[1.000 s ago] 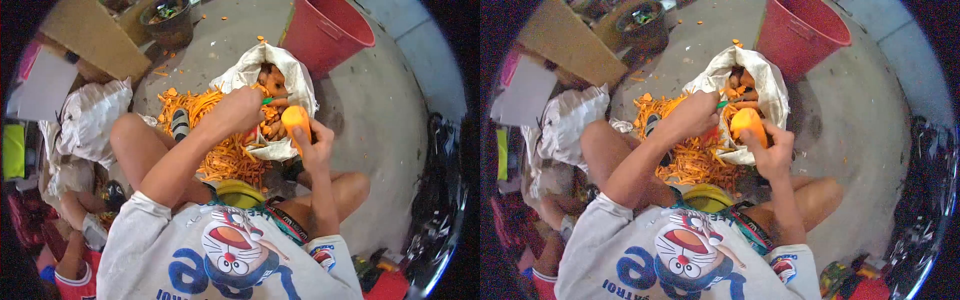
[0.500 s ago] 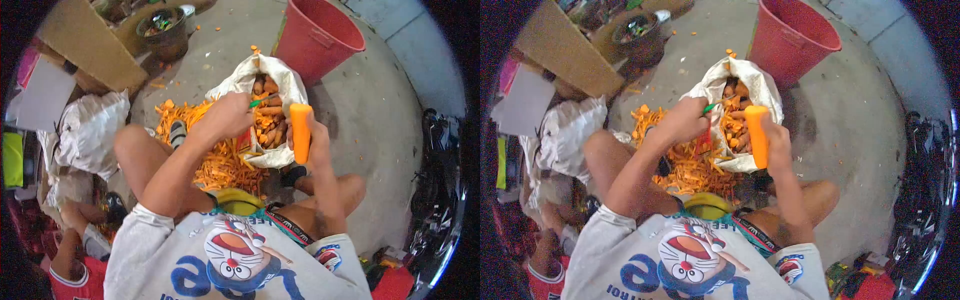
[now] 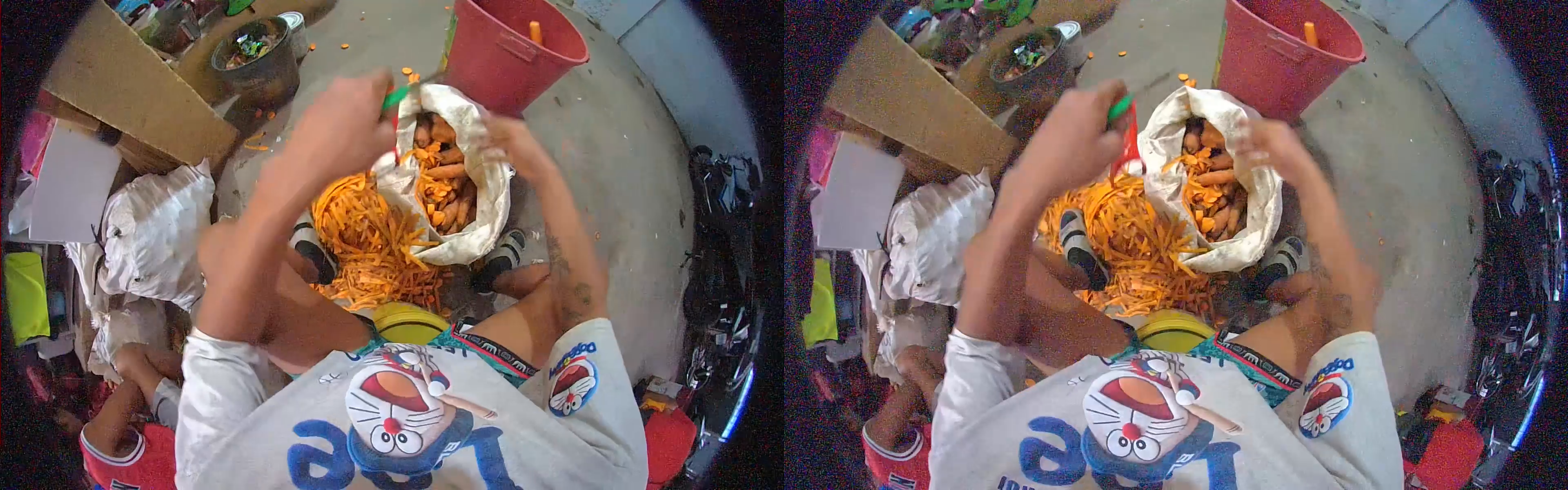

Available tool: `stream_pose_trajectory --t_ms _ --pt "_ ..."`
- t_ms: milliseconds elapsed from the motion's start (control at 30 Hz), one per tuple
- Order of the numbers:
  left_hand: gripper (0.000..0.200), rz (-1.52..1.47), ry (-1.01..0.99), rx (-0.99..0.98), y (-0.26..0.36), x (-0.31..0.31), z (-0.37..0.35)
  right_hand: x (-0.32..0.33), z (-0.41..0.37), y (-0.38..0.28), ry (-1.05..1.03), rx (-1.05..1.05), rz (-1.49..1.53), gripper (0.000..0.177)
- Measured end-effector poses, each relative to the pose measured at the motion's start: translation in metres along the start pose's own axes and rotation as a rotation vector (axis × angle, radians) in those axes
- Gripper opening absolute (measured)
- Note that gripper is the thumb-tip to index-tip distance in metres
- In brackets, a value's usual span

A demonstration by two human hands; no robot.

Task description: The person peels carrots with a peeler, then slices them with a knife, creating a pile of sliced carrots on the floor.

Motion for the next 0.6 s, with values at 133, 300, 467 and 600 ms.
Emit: stream_pose_trajectory --t_ms 133,300,467,600 --pt "0.020 -0.027 0.065 -0.124 -0.004 0.014 0.023 -0.005 -0.010 0.166 0.000 -0.351 -0.293 0.046" --pt "0.021 0.018 -0.041 -0.042 -0.044 -0.023 0.018 -0.002 -0.035 0.282 0.181 -0.576 -0.519 0.036" --pt "0.021 -0.053 -0.008 0.005 -0.047 0.004 0.022 -0.054 0.003 0.175 0.363 0.443 -1.224 0.052" --pt "0.020 -0.018 -0.017 0.002 -0.058 0.002 0.024 -0.061 0.043 0.164 0.106 0.503 -1.343 0.056"
Point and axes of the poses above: each hand's wrist, its own z-axis towards the middle knuckle, its own x-axis out of the back of the hand, y = z × x, the point moved 8 cm from there along z, towards the middle knuckle, and after that the axes turned 11 degrees about x, right-handed, at the moved point
